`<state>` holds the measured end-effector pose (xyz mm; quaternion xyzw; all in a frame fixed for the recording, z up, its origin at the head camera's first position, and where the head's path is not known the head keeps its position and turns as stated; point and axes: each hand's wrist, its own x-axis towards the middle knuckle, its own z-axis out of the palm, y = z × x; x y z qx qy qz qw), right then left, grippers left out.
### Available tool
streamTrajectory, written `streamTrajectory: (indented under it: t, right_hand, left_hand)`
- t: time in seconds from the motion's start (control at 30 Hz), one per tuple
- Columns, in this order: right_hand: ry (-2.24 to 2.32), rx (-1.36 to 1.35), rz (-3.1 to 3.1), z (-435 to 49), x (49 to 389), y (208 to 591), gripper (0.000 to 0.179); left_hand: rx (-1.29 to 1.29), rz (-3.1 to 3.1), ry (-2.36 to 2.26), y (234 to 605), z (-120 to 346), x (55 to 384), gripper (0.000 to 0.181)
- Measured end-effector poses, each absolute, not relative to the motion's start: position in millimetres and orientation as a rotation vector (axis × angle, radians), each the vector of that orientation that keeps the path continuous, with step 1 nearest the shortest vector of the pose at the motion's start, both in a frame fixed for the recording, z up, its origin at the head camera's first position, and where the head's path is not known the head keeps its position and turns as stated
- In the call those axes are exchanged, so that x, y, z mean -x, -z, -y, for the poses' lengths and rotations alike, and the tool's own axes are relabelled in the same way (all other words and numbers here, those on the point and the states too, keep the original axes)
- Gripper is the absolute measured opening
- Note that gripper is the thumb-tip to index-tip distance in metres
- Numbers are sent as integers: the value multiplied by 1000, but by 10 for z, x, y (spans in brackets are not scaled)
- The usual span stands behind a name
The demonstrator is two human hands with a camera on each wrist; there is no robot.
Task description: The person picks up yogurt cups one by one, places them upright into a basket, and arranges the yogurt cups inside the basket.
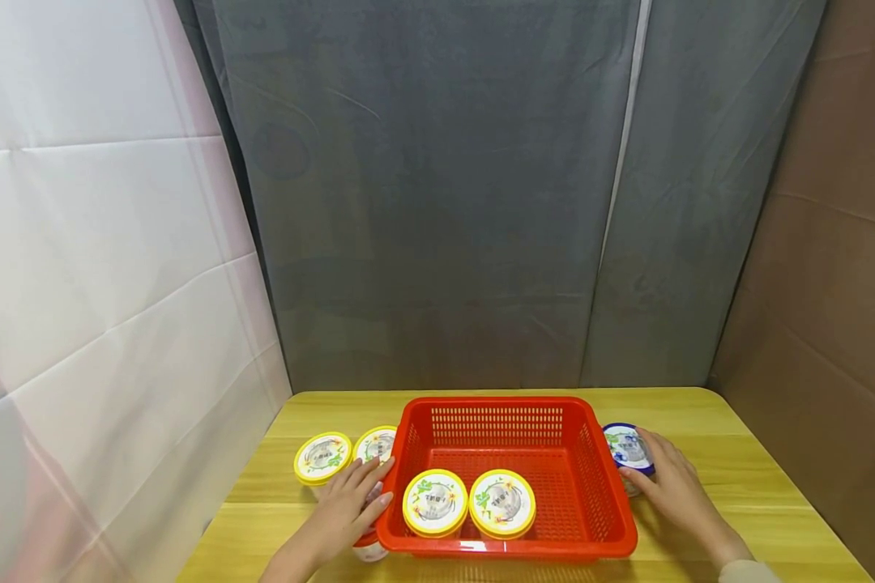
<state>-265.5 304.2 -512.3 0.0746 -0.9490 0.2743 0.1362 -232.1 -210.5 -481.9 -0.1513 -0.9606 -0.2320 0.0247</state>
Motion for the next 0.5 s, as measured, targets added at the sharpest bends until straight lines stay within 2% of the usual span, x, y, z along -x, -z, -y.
streamTrajectory:
  t: [0.17,0.5]
  right_hand:
    - [-793,-197,2754,-3088,2669,5078,82]
    - [-759,-212,2683,-3191,2665,5086,77]
  left_hand:
    - [475,2965,705,4821,2106,2334,57]
    - [510,2937,701,4806,2082,2313,54]
